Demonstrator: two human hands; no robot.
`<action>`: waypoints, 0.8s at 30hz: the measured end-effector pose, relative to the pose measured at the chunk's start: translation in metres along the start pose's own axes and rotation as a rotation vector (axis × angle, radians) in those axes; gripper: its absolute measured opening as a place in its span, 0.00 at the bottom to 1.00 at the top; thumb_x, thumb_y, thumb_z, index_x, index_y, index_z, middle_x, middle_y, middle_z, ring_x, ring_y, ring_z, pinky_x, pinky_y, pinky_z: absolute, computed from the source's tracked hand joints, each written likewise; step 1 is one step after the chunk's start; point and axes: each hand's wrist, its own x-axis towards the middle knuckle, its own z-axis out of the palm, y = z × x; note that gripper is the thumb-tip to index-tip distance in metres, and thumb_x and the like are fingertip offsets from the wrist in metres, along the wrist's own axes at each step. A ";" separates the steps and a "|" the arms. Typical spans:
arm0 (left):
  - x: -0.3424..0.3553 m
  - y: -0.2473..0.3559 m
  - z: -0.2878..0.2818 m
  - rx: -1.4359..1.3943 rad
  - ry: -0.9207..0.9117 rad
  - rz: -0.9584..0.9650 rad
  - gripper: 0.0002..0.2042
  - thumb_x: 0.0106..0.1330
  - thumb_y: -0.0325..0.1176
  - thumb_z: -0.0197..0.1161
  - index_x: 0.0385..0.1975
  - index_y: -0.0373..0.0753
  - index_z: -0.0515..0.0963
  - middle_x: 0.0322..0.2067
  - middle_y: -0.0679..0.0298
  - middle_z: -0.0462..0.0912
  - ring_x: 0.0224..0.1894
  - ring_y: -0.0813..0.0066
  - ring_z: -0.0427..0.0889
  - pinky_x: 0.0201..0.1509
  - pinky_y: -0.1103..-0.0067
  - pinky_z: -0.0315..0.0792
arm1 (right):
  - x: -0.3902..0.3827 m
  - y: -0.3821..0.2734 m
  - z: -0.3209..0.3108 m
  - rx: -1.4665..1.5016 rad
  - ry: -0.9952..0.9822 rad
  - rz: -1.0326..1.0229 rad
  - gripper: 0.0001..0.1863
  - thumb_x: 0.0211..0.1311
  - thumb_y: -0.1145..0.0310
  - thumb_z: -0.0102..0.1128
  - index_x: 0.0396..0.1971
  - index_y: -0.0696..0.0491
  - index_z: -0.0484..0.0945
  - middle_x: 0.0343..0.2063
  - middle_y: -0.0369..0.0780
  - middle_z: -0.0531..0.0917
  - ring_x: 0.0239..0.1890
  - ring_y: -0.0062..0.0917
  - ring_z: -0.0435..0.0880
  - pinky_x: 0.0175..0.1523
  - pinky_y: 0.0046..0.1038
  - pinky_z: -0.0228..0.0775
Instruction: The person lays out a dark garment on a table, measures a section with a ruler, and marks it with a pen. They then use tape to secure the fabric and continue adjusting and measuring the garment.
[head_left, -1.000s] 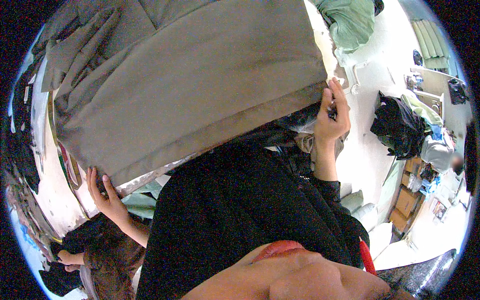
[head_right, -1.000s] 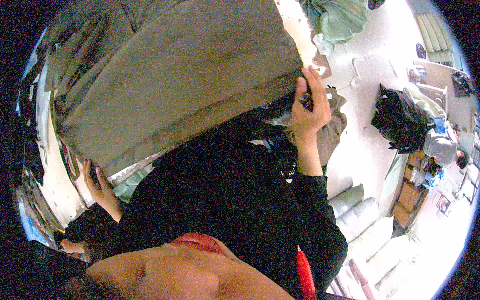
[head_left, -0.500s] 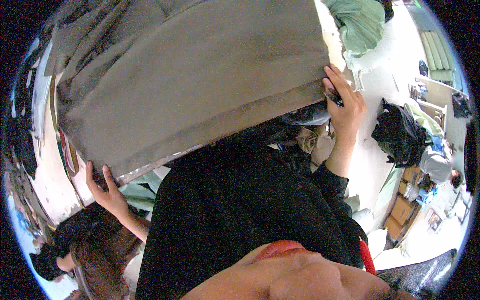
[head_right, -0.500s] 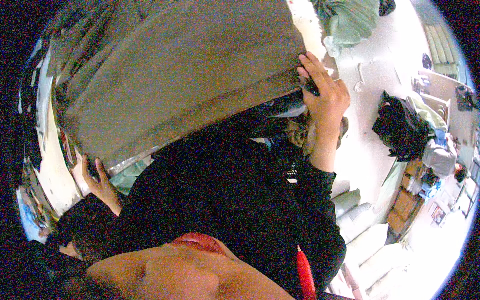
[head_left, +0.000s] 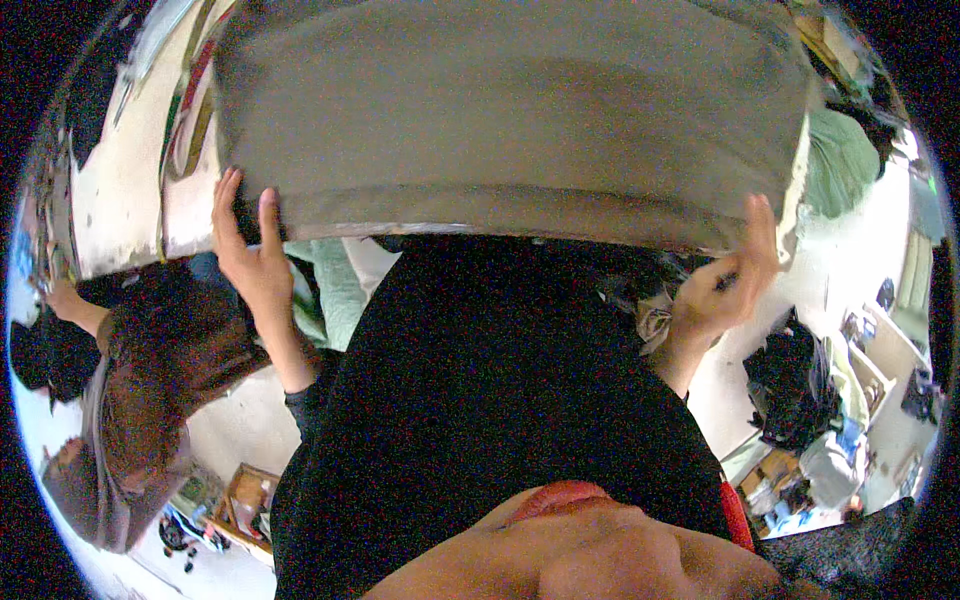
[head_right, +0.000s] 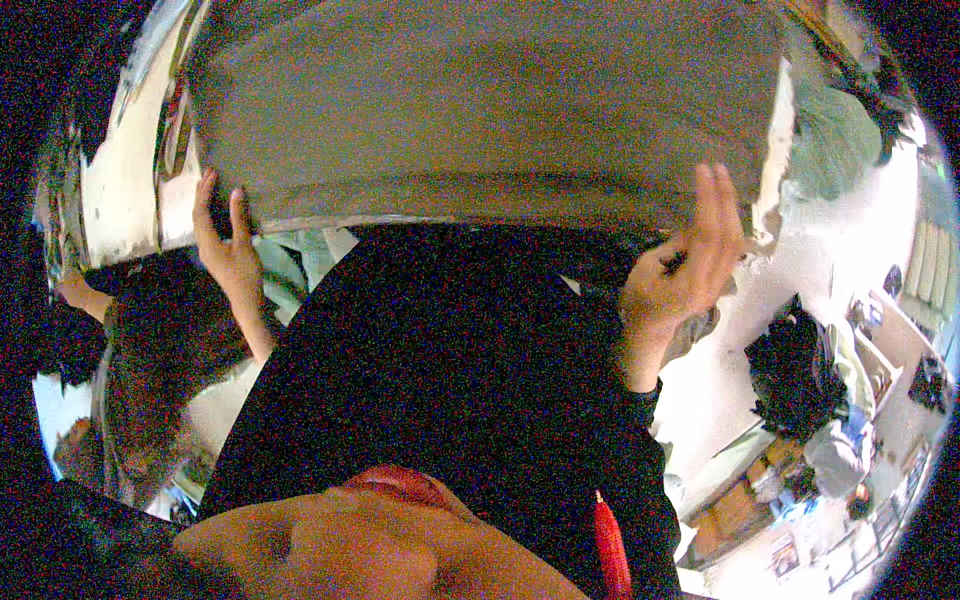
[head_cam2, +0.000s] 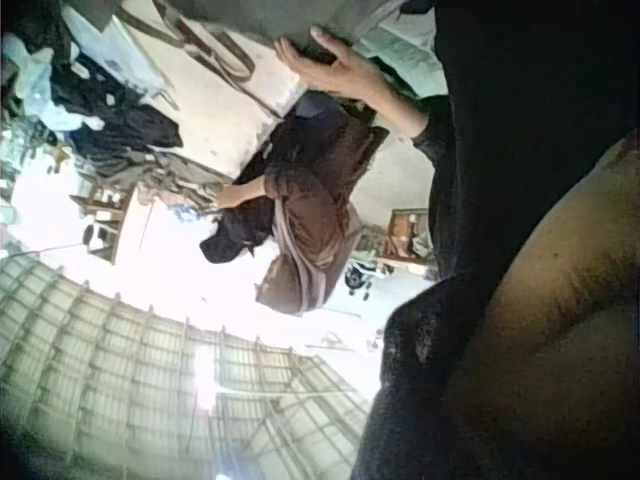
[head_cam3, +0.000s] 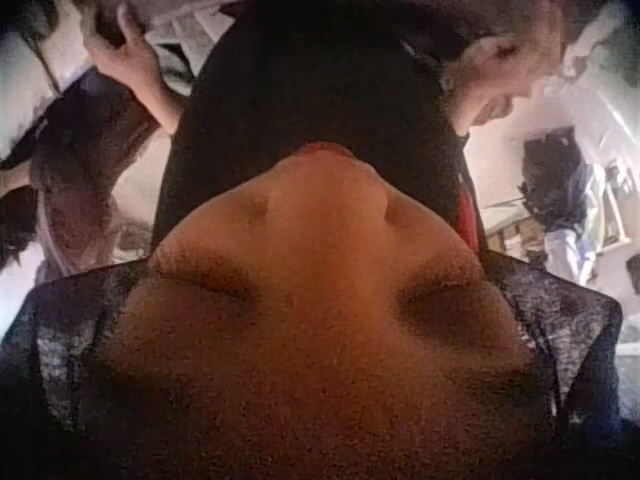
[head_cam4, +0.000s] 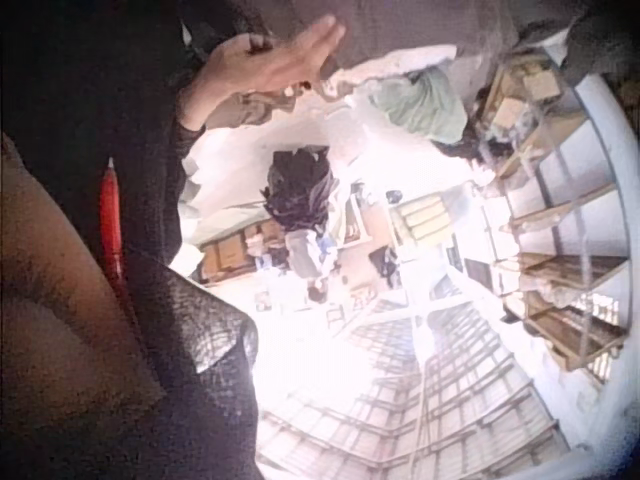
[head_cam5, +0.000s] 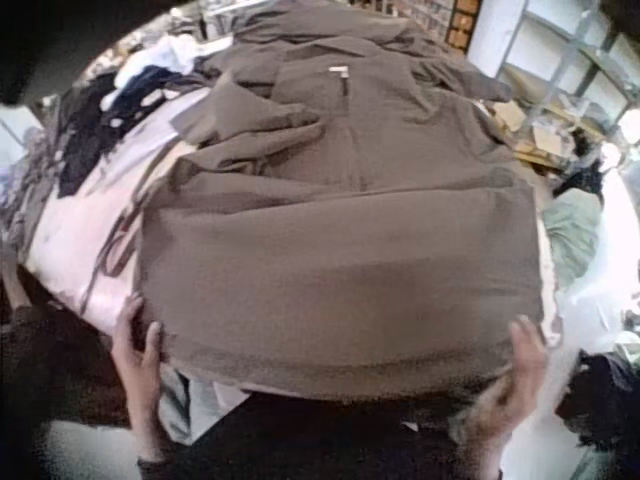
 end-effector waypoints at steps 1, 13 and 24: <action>0.000 0.000 0.001 0.024 0.005 -0.002 0.18 0.67 0.31 0.62 0.56 0.35 0.75 0.58 0.53 0.76 0.63 0.62 0.72 0.68 0.71 0.60 | -0.002 -0.004 0.002 -0.012 -0.133 -0.005 0.29 0.52 0.80 0.42 0.57 0.55 0.75 0.55 0.43 0.80 0.59 0.35 0.76 0.65 0.38 0.60; -0.005 -0.007 0.002 -0.028 0.058 0.005 0.19 0.67 0.36 0.61 0.57 0.41 0.75 0.60 0.57 0.75 0.68 0.59 0.66 0.70 0.66 0.55 | -0.021 -0.002 0.004 -0.140 -0.250 0.032 0.30 0.53 0.76 0.42 0.59 0.51 0.75 0.60 0.39 0.77 0.67 0.32 0.70 0.72 0.39 0.47; -0.007 0.004 0.005 0.265 -0.042 -0.113 0.27 0.69 0.52 0.56 0.66 0.53 0.65 0.68 0.69 0.65 0.74 0.63 0.53 0.71 0.51 0.32 | -0.012 0.002 -0.010 -0.184 -0.401 0.035 0.36 0.50 0.79 0.41 0.64 0.51 0.69 0.65 0.41 0.70 0.71 0.36 0.61 0.75 0.44 0.42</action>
